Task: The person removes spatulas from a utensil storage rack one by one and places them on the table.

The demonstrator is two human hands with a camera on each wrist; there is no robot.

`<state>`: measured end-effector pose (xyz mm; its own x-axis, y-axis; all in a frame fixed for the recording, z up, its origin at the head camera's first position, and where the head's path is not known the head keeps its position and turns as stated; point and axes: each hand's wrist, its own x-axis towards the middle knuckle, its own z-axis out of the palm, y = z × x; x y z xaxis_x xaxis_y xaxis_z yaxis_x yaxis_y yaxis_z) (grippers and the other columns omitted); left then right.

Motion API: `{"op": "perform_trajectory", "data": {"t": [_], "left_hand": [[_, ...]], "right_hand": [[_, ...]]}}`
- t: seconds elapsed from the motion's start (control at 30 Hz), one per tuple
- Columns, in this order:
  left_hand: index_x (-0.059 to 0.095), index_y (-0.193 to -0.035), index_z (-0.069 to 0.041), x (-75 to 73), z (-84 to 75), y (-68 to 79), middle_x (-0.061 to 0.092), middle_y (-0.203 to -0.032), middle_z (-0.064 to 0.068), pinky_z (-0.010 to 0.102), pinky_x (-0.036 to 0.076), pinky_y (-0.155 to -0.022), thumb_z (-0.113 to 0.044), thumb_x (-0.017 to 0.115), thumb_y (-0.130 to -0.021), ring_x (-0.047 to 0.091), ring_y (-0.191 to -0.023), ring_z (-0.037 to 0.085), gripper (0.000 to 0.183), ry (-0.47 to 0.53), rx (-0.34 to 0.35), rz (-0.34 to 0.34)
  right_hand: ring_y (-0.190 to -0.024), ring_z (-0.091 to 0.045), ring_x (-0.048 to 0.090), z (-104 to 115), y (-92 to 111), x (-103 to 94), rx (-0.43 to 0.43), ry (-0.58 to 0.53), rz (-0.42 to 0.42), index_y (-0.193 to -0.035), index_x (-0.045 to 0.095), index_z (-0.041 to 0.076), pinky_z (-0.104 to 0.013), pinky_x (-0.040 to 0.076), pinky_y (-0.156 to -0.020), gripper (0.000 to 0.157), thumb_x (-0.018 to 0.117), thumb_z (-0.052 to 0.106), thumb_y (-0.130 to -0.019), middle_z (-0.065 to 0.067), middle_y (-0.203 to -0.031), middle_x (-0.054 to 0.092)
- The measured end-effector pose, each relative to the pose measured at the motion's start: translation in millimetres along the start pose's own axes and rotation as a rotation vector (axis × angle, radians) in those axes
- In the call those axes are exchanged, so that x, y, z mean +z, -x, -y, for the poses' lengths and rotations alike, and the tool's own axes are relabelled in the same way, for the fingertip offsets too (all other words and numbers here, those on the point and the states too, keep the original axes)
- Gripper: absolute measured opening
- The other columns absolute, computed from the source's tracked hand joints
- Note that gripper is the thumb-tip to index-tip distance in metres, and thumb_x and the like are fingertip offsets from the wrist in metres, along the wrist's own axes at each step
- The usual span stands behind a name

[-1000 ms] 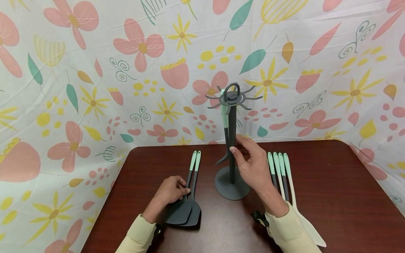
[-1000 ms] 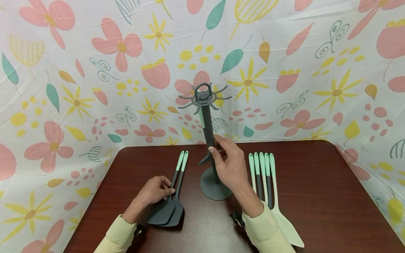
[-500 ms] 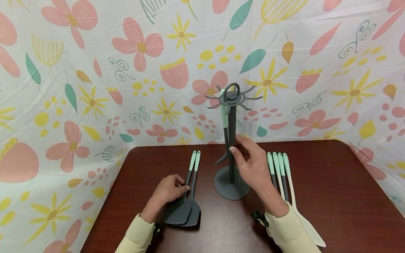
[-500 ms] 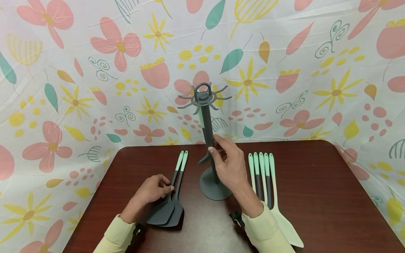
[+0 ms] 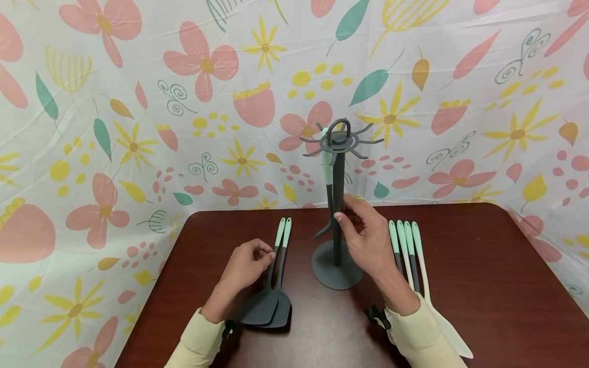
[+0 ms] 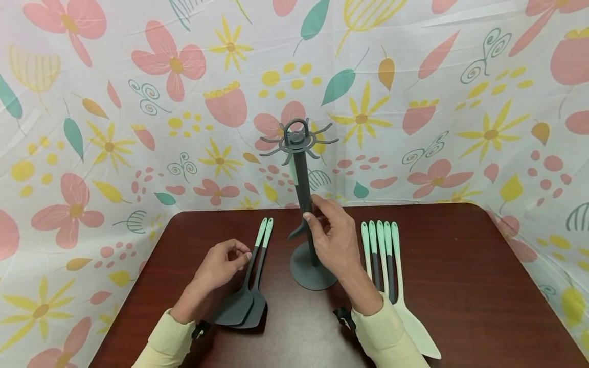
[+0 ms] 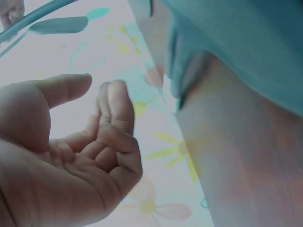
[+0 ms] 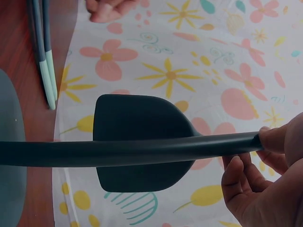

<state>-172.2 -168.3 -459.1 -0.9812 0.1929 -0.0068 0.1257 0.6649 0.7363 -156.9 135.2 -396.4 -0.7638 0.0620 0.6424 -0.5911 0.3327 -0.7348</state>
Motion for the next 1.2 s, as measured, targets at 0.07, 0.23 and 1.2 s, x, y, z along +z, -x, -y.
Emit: {"op": "perform_trajectory", "data": {"t": [0.07,0.23,1.2], "left_hand": [[0.073,-0.103,-0.023,-0.8,-5.3,-0.9,0.069,-0.088,-0.006,0.033,0.051,-0.065,-0.025,0.077,-0.101,0.061,-0.076,0.016,0.005,0.010,0.039,-0.018],[0.073,-0.105,-0.026,-2.1,-17.3,-5.3,0.071,-0.093,-0.010,0.033,0.054,-0.070,-0.025,0.076,-0.102,0.065,-0.081,0.014,0.005,0.057,0.119,-0.022],[0.072,-0.115,-0.028,21.1,-69.3,-29.8,0.072,-0.106,-0.012,0.035,0.056,-0.078,-0.030,0.070,-0.106,0.067,-0.092,0.010,0.010,0.198,0.302,0.023]], "right_hand": [[-0.079,-0.025,0.070,0.1,-0.5,-0.1,0.000,-0.002,-0.001,-0.131,0.075,0.014,-0.019,0.055,-0.065,0.033,0.072,0.003,-0.100,-0.003,-0.102,0.072],[-0.079,-0.025,0.070,0.3,-1.7,-0.2,-0.004,0.001,-0.003,-0.131,0.075,0.015,-0.018,0.055,-0.066,0.032,0.072,0.003,-0.101,-0.003,-0.102,0.071],[-0.079,-0.019,0.069,-0.2,0.0,-0.3,0.014,0.038,0.009,-0.129,0.075,0.015,-0.019,0.056,-0.066,0.030,0.072,0.005,-0.101,-0.002,-0.101,0.070]]}}
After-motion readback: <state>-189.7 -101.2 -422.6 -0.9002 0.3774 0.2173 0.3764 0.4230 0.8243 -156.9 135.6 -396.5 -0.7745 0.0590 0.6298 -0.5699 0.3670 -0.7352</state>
